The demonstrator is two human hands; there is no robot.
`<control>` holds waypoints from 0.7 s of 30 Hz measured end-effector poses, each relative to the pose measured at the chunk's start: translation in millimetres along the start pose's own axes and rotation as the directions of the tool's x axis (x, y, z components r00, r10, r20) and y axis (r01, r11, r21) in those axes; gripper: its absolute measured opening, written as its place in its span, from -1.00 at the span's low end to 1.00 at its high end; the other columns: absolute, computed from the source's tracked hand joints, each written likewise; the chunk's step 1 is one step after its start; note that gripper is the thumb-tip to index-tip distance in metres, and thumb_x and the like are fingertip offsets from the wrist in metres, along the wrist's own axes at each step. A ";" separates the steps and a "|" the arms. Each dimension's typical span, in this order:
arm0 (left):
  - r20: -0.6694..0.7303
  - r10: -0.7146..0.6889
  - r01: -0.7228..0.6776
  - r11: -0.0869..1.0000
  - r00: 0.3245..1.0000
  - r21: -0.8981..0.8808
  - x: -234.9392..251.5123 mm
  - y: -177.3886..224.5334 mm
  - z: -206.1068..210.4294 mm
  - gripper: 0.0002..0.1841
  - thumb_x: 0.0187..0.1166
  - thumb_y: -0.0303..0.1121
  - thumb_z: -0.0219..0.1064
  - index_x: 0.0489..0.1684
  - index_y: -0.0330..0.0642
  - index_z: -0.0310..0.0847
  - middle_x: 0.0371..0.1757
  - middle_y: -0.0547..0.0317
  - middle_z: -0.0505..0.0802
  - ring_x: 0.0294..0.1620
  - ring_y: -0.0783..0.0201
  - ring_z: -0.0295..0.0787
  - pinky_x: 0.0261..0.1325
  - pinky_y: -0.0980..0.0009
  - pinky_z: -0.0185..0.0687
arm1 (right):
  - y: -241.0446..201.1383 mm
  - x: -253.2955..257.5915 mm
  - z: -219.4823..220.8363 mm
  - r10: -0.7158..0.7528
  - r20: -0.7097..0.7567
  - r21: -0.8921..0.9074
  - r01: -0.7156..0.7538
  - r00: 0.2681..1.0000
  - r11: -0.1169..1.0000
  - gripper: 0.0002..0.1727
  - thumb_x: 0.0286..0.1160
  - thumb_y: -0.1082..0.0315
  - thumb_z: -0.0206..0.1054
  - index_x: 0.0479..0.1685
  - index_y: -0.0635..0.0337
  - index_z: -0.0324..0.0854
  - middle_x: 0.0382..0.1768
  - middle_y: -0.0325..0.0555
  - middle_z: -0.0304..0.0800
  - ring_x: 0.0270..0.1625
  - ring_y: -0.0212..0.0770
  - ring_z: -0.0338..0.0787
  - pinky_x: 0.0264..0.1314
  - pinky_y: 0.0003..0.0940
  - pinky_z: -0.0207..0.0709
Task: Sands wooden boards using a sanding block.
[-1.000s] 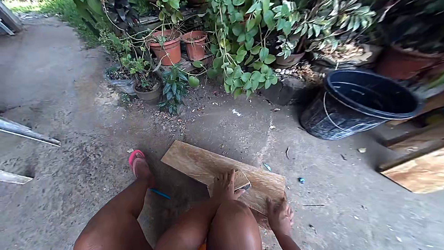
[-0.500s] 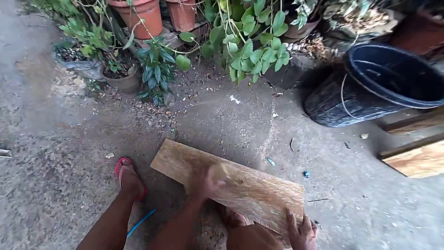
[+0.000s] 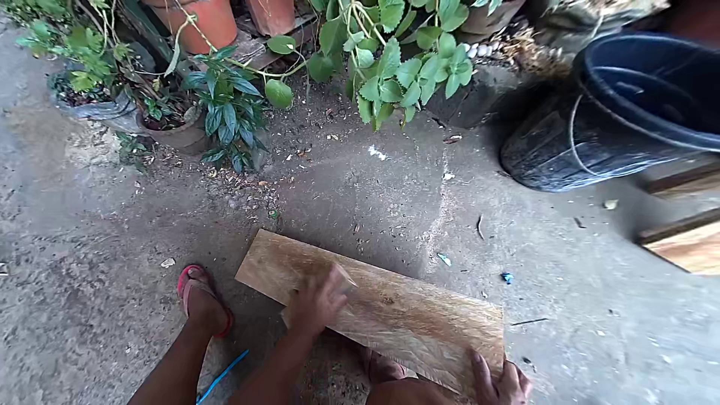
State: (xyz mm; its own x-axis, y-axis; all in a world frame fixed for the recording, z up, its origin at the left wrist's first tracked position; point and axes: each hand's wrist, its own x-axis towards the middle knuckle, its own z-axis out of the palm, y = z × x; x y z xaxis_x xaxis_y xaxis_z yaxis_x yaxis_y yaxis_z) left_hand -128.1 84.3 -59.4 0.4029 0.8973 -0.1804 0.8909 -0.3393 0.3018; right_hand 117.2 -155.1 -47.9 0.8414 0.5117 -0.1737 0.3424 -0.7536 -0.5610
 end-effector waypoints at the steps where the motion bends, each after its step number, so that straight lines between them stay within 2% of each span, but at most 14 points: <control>1: 0.070 -0.190 0.191 0.981 0.979 -0.014 16.4 -20.5 -10.4 -0.16 0.58 0.28 0.28 0.90 0.31 0.12 0.56 -0.55 0.55 0.46 -0.56 0.56 0.29 -0.48 0.48 | 0.3 -1.4 1.6 0.014 -0.004 0.006 -0.014 1.000 1.000 -0.21 0.64 0.00 0.26 0.44 0.72 0.41 0.42 0.81 0.37 0.52 0.68 0.40 0.57 0.35 0.28; 3: 0.152 -0.510 0.517 0.856 0.847 -0.013 50.7 -59.1 -26.3 -0.10 0.66 0.27 0.21 0.97 0.29 -0.16 0.66 -0.55 0.43 0.57 -0.56 0.44 0.42 -0.48 0.41 | 0.8 -1.4 2.3 0.025 -0.017 -0.001 -0.025 1.000 1.000 -0.21 0.64 0.00 0.26 0.47 0.69 0.41 0.44 0.79 0.37 0.52 0.65 0.43 0.56 0.33 0.31; 4: 0.161 -0.604 0.611 0.792 0.781 0.006 63.0 -69.5 -29.5 -0.09 0.67 0.28 0.18 0.98 0.30 -0.23 0.67 -0.51 0.43 0.58 -0.51 0.45 0.43 -0.42 0.43 | 1.2 -1.8 3.0 0.017 -0.026 -0.001 -0.017 1.000 1.000 -0.23 0.64 0.01 0.26 0.45 0.70 0.43 0.42 0.80 0.38 0.51 0.65 0.44 0.56 0.31 0.32; 5: 0.159 -0.627 0.635 0.773 0.762 0.007 68.4 -67.0 -31.6 -0.09 0.68 0.28 0.17 0.98 0.26 -0.24 0.67 -0.52 0.42 0.57 -0.50 0.48 0.42 -0.38 0.46 | 1.1 -1.5 3.5 0.006 -0.030 0.005 -0.006 1.000 1.000 -0.25 0.65 0.03 0.27 0.42 0.71 0.44 0.41 0.80 0.39 0.50 0.65 0.44 0.56 0.30 0.30; 6: 0.151 -0.582 0.591 0.807 0.799 -0.015 65.2 -51.1 -32.2 -0.10 0.69 0.25 0.17 0.98 0.17 -0.20 0.66 -0.57 0.42 0.54 -0.52 0.49 0.43 -0.38 0.47 | 1.0 -0.3 3.7 -0.008 -0.032 0.004 0.008 0.999 1.000 -0.25 0.64 0.03 0.27 0.40 0.71 0.45 0.39 0.80 0.40 0.50 0.65 0.44 0.58 0.29 0.30; 7: 0.120 -0.479 0.486 0.873 0.870 -0.040 54.2 -25.7 -27.9 -0.12 0.68 0.22 0.22 0.96 0.10 -0.08 0.63 -0.56 0.46 0.50 -0.52 0.55 0.41 -0.36 0.50 | 1.8 -0.3 4.4 -0.023 -0.037 0.004 0.024 0.999 1.000 -0.24 0.63 0.01 0.26 0.39 0.72 0.45 0.37 0.80 0.42 0.49 0.66 0.44 0.59 0.28 0.29; 9: 0.065 -0.191 0.196 0.978 0.979 -0.075 23.7 37.5 -12.8 -0.16 0.61 0.19 0.30 0.90 0.11 0.14 0.57 -0.53 0.56 0.45 -0.50 0.59 0.39 -0.33 0.53 | 2.9 -2.9 5.3 -0.038 -0.039 0.017 0.039 0.999 0.999 -0.21 0.63 0.00 0.25 0.39 0.74 0.44 0.36 0.84 0.41 0.47 0.71 0.42 0.58 0.32 0.28; 11: 0.005 0.076 -0.076 0.996 0.997 -0.047 0.2 83.1 1.7 -0.20 0.56 0.24 0.31 0.84 0.20 0.29 0.34 -0.52 0.72 0.30 -0.49 0.69 0.24 -0.30 0.61 | 1.4 -2.7 3.2 -0.037 -0.028 0.025 0.038 0.999 0.999 -0.21 0.63 0.00 0.25 0.39 0.76 0.43 0.36 0.86 0.39 0.46 0.75 0.41 0.55 0.38 0.28; 12: -0.040 0.164 -0.165 0.986 0.986 -0.023 -3.6 88.0 6.4 -0.21 0.51 0.26 0.33 0.80 0.24 0.36 0.20 -0.44 0.79 0.18 -0.43 0.75 0.14 -0.25 0.65 | 0.3 -1.3 2.7 -0.033 -0.022 0.025 0.034 0.999 0.999 -0.21 0.63 0.00 0.25 0.38 0.76 0.43 0.35 0.86 0.39 0.45 0.75 0.42 0.53 0.39 0.29; 13: -0.059 0.199 -0.201 0.979 0.978 -0.022 -6.0 82.6 7.9 -0.21 0.49 0.27 0.35 0.79 0.26 0.37 0.18 -0.40 0.81 0.14 -0.40 0.78 0.10 -0.25 0.67 | 0.1 -0.7 1.4 -0.026 -0.016 0.014 0.026 1.000 1.000 -0.21 0.63 -0.02 0.26 0.37 0.75 0.45 0.34 0.85 0.41 0.43 0.75 0.44 0.50 0.42 0.30; 16: -0.133 0.136 -0.138 0.990 0.982 -0.002 -18.1 39.1 8.3 -0.19 0.44 0.20 0.45 0.74 0.13 0.45 0.19 -0.44 0.81 0.07 -0.46 0.80 -0.03 -0.32 0.70 | -7.0 -2.8 -7.4 -0.126 -0.053 -0.089 0.121 0.991 0.989 -0.12 0.49 -0.05 0.37 0.52 0.65 0.36 0.44 0.77 0.41 0.50 0.77 0.40 0.47 0.62 0.18; 18: -0.022 0.011 -0.011 1.000 1.000 0.007 -29.7 22.7 1.3 -0.17 0.54 0.19 0.36 0.83 0.06 0.30 0.22 -0.55 0.73 0.15 -0.56 0.72 0.08 -0.40 0.60 | -26.0 -1.2 -10.6 -0.332 -0.014 -0.223 0.321 0.943 0.921 0.04 0.34 -0.16 0.46 0.62 0.59 0.31 0.59 0.69 0.31 0.67 0.72 0.25 0.58 0.70 -0.01; 19: 0.025 -0.039 0.039 0.999 0.999 0.011 -38.1 20.3 0.5 -0.16 0.59 0.19 0.29 0.87 0.02 0.22 0.24 -0.60 0.71 0.19 -0.59 0.68 0.12 -0.41 0.57 | -37.5 -0.4 -5.9 -0.442 0.062 -0.261 0.442 0.895 0.858 0.06 0.31 -0.23 0.48 0.60 0.53 0.38 0.61 0.65 0.32 0.69 0.70 0.21 0.59 0.76 -0.09; 21: 0.065 -0.103 0.102 0.995 0.993 0.022 -48.3 22.5 0.1 -0.15 0.62 0.20 0.23 0.89 -0.03 0.16 0.26 -0.65 0.68 0.22 -0.62 0.66 0.14 -0.41 0.57 | -53.3 10.7 24.5 -0.639 0.167 -0.323 0.654 0.751 0.684 0.07 0.18 -0.43 0.39 0.55 0.32 0.55 0.59 0.41 0.49 0.69 0.56 0.35 0.53 0.80 -0.04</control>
State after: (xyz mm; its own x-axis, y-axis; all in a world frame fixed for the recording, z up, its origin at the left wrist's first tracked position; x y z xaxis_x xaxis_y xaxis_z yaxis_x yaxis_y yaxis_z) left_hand -127.5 33.2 -44.1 0.3216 0.9072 -0.2713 0.9318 -0.2522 0.2612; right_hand 97.7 -99.4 -39.7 0.3436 0.9345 0.0925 0.9194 -0.3146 -0.2361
